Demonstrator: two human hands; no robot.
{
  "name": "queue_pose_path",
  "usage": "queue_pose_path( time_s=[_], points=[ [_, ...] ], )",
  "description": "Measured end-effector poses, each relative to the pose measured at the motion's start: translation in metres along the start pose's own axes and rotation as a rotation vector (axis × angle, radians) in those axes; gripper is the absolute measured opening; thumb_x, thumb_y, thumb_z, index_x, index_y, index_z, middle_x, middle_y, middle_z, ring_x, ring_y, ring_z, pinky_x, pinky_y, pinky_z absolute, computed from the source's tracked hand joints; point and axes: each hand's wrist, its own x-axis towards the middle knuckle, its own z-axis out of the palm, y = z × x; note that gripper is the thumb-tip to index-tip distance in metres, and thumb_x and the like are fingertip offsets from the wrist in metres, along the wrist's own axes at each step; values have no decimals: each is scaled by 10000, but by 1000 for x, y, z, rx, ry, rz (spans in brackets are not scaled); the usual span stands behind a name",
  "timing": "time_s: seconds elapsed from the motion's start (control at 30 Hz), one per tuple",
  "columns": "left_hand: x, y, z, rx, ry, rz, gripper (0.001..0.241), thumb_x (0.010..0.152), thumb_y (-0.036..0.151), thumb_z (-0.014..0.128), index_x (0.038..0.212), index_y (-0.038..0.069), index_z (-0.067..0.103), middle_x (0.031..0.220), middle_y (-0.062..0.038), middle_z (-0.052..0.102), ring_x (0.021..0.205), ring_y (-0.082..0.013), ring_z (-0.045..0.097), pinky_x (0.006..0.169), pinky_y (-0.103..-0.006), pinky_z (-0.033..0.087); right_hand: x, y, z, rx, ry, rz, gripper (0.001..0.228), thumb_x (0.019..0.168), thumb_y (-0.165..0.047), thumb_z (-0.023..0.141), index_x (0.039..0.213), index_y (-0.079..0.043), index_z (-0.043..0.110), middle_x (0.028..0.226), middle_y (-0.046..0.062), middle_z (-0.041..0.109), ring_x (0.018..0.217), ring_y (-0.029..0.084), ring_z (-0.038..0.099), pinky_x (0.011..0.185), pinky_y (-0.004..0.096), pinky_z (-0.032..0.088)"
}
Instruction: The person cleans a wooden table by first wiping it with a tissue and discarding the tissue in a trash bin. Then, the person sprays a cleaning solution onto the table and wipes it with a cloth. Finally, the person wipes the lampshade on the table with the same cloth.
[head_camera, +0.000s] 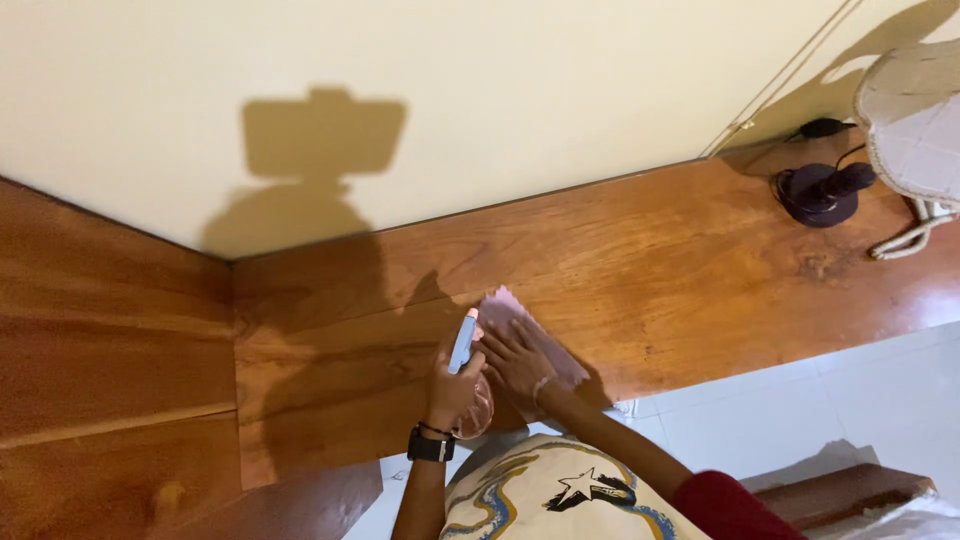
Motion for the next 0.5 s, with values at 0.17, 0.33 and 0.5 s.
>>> queue_pose_path(
  time_s=[0.17,0.33,0.5],
  points=[
    [4,5,25,35,29,213,400,634,59,773,1032,39,755,831,-223,710,779,-311,702,665,-399,591,-49,17,-32,29,-157,47,507,1078,-517,283,1547,-349,373,1664,-69,294,1536,199,228,1230,513,142],
    [13,30,35,-75,-60,404,312,674,-63,767,972,26,744,749,-177,685,673,-305,688,658,-384,587,-36,35,-65,113,-229,112,523,1051,-502,396,1534,-303,409,1640,-11,340,1520,234,261,1213,525,167],
    [20,67,50,47,-67,532,259,635,-31,784,851,83,698,593,-93,627,521,-235,652,542,-273,562,-15,53,-57,51,-45,182,451,1028,-536,439,1363,-267,578,1590,-17,444,1487,205,364,1190,522,240]
  ],
)
